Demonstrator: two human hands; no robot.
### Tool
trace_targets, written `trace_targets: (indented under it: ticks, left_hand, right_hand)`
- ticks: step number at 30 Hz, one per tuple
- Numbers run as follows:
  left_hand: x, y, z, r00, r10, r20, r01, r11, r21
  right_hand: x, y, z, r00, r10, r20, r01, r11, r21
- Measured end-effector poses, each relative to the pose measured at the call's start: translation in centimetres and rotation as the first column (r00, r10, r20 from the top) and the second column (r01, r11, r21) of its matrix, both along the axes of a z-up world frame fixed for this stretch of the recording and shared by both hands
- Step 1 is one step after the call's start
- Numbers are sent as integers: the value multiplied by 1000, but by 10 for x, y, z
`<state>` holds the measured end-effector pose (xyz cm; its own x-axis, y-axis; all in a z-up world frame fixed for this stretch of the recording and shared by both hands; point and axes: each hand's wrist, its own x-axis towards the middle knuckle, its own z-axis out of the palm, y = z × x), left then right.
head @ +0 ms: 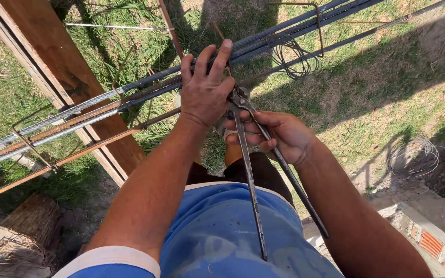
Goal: The person ties steel rebar rods together using wire and pliers. They wrap the wire around the intersections of the rebar and twist it tight with pliers to secure the structure. The person repeats this process at multiple points along the rebar framework.
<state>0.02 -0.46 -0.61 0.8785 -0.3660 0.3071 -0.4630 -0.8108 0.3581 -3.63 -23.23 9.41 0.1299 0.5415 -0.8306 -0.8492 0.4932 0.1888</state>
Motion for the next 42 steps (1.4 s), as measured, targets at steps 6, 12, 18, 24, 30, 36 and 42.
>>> trace_targets:
  ticks: [6, 12, 18, 24, 30, 36, 42]
  left_hand:
    - [3, 4, 4, 999, -8, 53, 7, 1000, 20]
    - [4, 6, 9, 999, -5, 54, 4, 1000, 19]
    - [3, 5, 6, 999, 3, 35, -5, 999, 32]
    - [4, 2, 10, 999, 20, 43, -19, 1000, -23]
    - [3, 4, 8, 999, 17, 47, -16, 1000, -14]
    - [4, 11, 26, 1000, -12, 18, 11, 999, 50]
    - [9, 12, 26, 999, -35, 42, 34, 999, 27]
  right_hand:
    - [11, 8, -13, 998, 67, 13, -67, 998, -1]
    - [27, 12, -21, 983, 184, 3, -182, 975, -127]
    - [32, 24, -2, 954, 298, 0, -284, 906, -313]
    - [19, 3, 32, 902, 367, 227, -307, 915, -261]
    - [53, -104, 113, 719, 303, 626, 122, 831, -542]
    - [106, -190, 114, 351, 483, 802, 873, 141, -468]
    - [133, -178, 72, 162, 778, 607, 928, 90, -362]
